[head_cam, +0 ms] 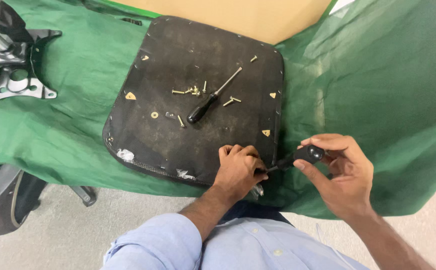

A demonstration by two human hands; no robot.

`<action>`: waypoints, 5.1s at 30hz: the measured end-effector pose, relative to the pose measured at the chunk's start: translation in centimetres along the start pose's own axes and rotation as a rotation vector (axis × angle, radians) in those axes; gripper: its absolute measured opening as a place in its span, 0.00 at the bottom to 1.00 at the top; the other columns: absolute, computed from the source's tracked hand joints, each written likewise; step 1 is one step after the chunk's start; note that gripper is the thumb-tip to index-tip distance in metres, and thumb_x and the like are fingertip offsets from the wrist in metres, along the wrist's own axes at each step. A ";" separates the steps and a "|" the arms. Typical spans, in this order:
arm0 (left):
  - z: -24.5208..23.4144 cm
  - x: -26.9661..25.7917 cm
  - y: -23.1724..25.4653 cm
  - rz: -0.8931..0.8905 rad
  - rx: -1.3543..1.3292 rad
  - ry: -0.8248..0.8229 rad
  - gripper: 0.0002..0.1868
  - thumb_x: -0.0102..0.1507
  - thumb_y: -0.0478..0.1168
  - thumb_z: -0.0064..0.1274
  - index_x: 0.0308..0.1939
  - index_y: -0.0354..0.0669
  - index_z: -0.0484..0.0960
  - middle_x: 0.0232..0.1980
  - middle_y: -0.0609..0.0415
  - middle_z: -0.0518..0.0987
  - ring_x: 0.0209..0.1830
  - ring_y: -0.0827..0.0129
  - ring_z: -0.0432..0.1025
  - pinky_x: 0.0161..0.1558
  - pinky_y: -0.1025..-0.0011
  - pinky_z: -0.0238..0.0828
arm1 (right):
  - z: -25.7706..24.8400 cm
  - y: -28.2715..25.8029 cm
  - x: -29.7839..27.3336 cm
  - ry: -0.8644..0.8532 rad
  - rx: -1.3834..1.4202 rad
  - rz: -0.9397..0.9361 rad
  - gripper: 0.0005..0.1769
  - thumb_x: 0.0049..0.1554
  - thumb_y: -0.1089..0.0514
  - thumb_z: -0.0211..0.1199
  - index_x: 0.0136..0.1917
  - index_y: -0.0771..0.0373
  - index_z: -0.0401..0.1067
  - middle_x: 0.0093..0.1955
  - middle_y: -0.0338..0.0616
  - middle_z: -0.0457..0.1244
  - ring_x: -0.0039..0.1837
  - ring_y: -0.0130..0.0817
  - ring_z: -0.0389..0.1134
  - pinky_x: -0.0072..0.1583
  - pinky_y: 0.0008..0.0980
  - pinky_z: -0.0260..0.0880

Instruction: The person uses a screwdriver to tighten screws into the underside of a black chair seat. They then gather the remaining screws and washers, flip the seat upright, and press down on the surface.

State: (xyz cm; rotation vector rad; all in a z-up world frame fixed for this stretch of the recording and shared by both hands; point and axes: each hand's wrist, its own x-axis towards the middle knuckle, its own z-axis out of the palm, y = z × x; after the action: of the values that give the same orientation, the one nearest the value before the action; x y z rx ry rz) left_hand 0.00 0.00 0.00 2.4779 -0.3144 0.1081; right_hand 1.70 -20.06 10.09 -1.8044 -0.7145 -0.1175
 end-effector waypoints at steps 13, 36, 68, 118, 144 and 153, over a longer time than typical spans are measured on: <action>0.9 0.0 0.3 0.022 0.051 0.052 0.08 0.55 0.51 0.65 0.35 0.60 0.91 0.46 0.64 0.80 0.53 0.64 0.69 0.61 0.50 0.50 | -0.9 -0.2 -0.5 -0.039 0.025 -0.022 0.24 0.52 0.75 0.69 0.59 0.65 0.65 0.61 0.49 0.64 0.63 0.32 0.70 0.62 0.32 0.77; 0.4 -0.1 1.8 0.036 -0.058 -0.101 0.07 0.64 0.41 0.56 0.44 0.55 0.86 0.45 0.61 0.82 0.56 0.68 0.74 0.74 0.36 0.40 | -0.9 -0.4 -1.1 0.071 -0.061 0.007 0.25 0.53 0.75 0.70 0.56 0.62 0.61 0.56 0.45 0.63 0.54 0.23 0.68 0.56 0.26 0.76; -1.1 1.5 0.0 0.110 -0.135 -0.261 0.07 0.63 0.41 0.58 0.44 0.47 0.85 0.41 0.57 0.83 0.52 0.65 0.76 0.79 0.46 0.37 | -0.8 -0.5 0.1 0.061 -0.032 0.090 0.15 0.56 0.70 0.68 0.55 0.67 0.71 0.57 0.46 0.64 0.55 0.28 0.71 0.55 0.26 0.76; -5.3 -0.1 -5.7 -0.274 -0.016 -0.086 0.21 0.46 0.58 0.74 0.40 0.63 0.87 0.56 0.66 0.75 0.59 0.68 0.65 0.62 0.65 0.60 | 0.9 -1.1 0.9 0.101 -0.054 0.028 0.20 0.54 0.73 0.71 0.56 0.65 0.69 0.63 0.48 0.63 0.61 0.29 0.68 0.60 0.28 0.74; -5.5 -0.1 -5.7 -0.268 -0.038 -0.080 0.21 0.46 0.57 0.74 0.39 0.62 0.87 0.54 0.67 0.75 0.59 0.68 0.65 0.62 0.65 0.59 | 0.8 -1.1 0.8 0.040 0.186 0.117 0.15 0.58 0.72 0.65 0.59 0.66 0.74 0.65 0.52 0.67 0.67 0.33 0.70 0.68 0.32 0.75; -5.6 -0.1 -5.7 -0.293 -0.048 -0.106 0.21 0.47 0.57 0.74 0.40 0.63 0.87 0.55 0.67 0.74 0.59 0.70 0.64 0.62 0.66 0.59 | 1.3 -0.6 1.1 0.116 -0.006 0.036 0.14 0.54 0.73 0.73 0.52 0.66 0.73 0.57 0.42 0.63 0.57 0.25 0.66 0.58 0.27 0.72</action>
State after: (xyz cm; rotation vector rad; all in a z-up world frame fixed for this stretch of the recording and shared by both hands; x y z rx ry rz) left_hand 1.31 7.74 1.12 2.4566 0.0043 -0.1507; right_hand 1.90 -18.35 10.57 -1.7999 -0.5992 -0.1988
